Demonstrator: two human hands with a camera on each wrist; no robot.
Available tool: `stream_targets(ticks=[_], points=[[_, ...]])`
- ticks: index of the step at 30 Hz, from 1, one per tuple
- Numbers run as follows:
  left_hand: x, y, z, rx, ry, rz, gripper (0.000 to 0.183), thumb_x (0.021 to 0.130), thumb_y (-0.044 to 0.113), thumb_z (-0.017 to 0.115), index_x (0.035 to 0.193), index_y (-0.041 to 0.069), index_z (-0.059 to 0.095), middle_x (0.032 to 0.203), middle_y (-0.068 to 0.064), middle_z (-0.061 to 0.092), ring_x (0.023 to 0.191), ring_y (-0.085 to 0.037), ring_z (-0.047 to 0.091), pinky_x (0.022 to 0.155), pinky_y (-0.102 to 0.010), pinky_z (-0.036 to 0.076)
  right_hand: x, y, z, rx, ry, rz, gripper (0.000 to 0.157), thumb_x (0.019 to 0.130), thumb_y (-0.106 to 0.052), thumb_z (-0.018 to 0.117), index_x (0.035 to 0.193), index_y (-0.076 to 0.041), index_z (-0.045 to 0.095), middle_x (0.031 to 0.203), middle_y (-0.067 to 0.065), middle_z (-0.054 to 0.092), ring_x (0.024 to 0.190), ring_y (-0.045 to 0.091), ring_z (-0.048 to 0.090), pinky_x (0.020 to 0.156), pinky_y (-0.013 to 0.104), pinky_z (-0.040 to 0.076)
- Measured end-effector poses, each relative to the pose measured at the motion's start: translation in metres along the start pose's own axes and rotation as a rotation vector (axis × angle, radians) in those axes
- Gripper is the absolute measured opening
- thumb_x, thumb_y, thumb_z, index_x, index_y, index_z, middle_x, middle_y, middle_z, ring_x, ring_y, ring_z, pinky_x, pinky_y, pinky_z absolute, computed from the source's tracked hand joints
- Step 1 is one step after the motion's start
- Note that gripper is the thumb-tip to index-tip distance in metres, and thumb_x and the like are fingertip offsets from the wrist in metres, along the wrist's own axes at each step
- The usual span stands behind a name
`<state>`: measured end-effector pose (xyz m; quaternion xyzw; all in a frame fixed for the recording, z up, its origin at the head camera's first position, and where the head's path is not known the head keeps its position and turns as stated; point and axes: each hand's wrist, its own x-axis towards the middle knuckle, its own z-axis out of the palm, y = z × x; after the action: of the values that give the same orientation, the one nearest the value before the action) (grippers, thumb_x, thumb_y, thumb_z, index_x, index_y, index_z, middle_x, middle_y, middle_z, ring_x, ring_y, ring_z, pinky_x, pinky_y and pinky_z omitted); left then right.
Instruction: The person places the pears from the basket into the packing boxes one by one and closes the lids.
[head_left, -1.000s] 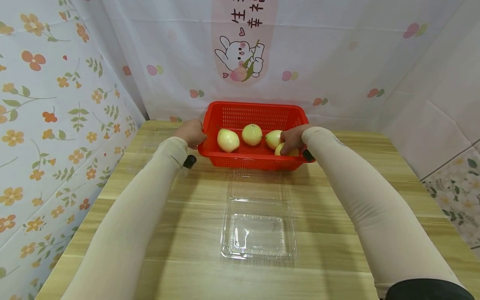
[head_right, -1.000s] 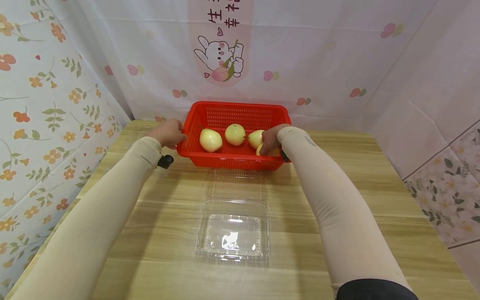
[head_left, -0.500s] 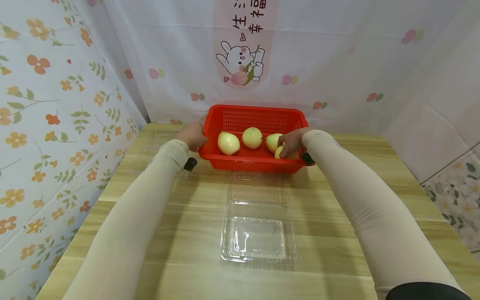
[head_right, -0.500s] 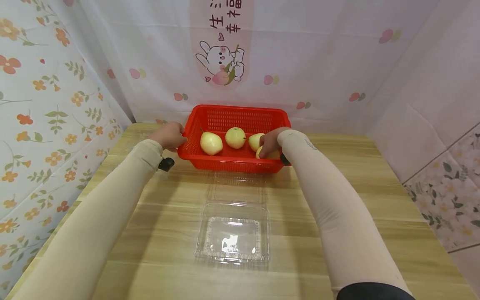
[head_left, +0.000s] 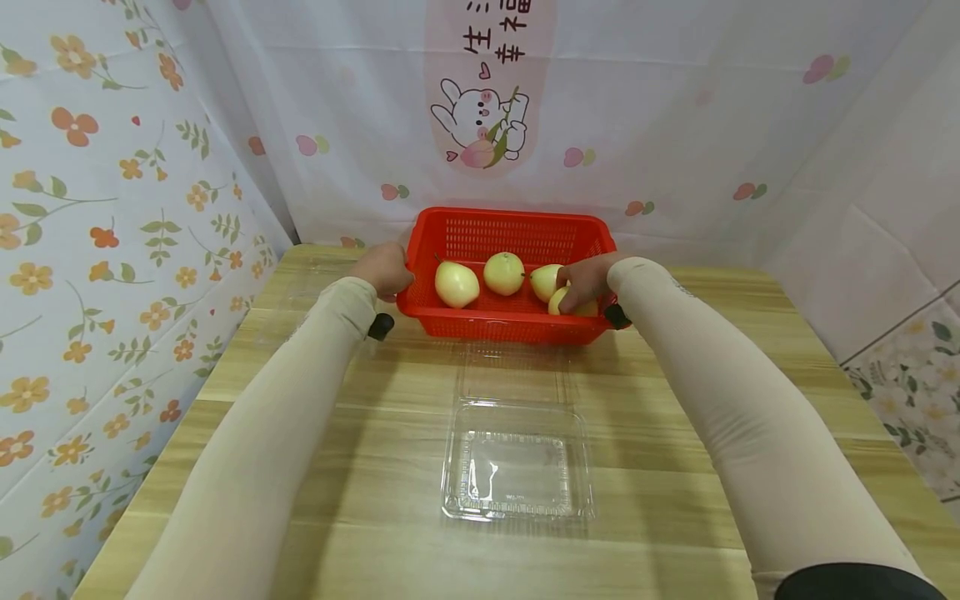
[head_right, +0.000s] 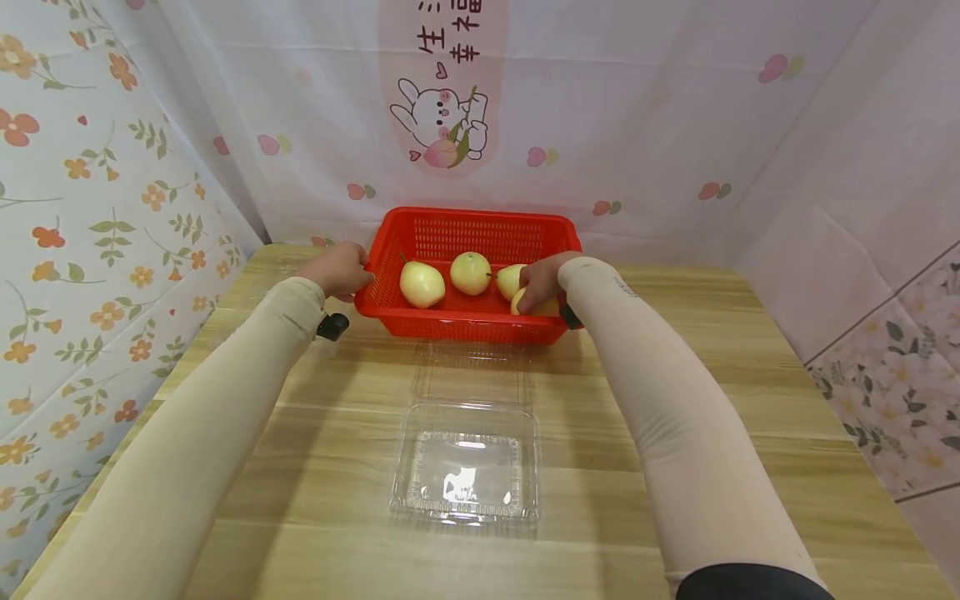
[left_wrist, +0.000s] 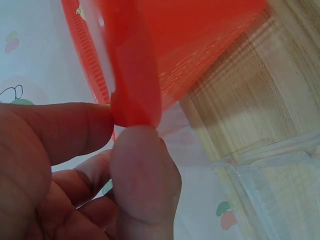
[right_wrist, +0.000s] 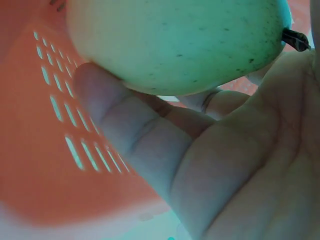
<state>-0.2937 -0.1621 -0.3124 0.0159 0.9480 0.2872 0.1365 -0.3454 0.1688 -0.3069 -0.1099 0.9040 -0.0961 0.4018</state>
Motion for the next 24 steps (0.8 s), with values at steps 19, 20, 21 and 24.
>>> stream_targets(ticks=[19,20,21,24], points=[[0.0001,0.0016,0.0005,-0.012,-0.007,0.002,0.014,0.094,0.002,0.048,0.104,-0.005,0.055,0.096,-0.015,0.060,0.073,-0.024,0.061,0.077,-0.041,0.058,0.0021,0.0046,0.0001,0.016,0.026,-0.017,0.069,0.081,-0.031,0.073,0.140,-0.013,0.043,0.131,0.017,0.043,0.116,0.036,0.046,0.091,0.046,0.052],[0.0001,0.0015,0.0005,-0.011,-0.006,0.002,0.014,0.094,0.002,0.048,0.104,-0.005,0.055,0.095,-0.015,0.060,0.073,-0.023,0.061,0.076,-0.041,0.058,0.0012,0.0045,0.0002,0.019,0.027,-0.021,0.069,0.081,-0.031,0.073,0.140,-0.013,0.043,0.131,0.017,0.043,0.116,0.036,0.047,0.090,0.046,0.052],[0.0001,0.0013,0.0004,-0.009,-0.005,0.001,0.014,0.094,0.002,0.048,0.104,-0.005,0.055,0.095,-0.015,0.060,0.072,-0.023,0.061,0.075,-0.041,0.058,0.0002,0.0042,0.0003,0.023,0.030,-0.026,0.068,0.081,-0.030,0.072,0.140,-0.012,0.043,0.131,0.017,0.043,0.115,0.036,0.048,0.090,0.047,0.053],[-0.0002,0.0008,0.0003,-0.002,-0.004,0.000,0.014,0.094,0.002,0.049,0.105,-0.005,0.055,0.094,-0.015,0.061,0.072,-0.023,0.062,0.075,-0.040,0.058,-0.0027,0.0025,0.0010,0.033,0.036,-0.038,0.066,0.082,-0.028,0.071,0.139,-0.010,0.043,0.130,0.018,0.042,0.113,0.036,0.050,0.090,0.048,0.053]])
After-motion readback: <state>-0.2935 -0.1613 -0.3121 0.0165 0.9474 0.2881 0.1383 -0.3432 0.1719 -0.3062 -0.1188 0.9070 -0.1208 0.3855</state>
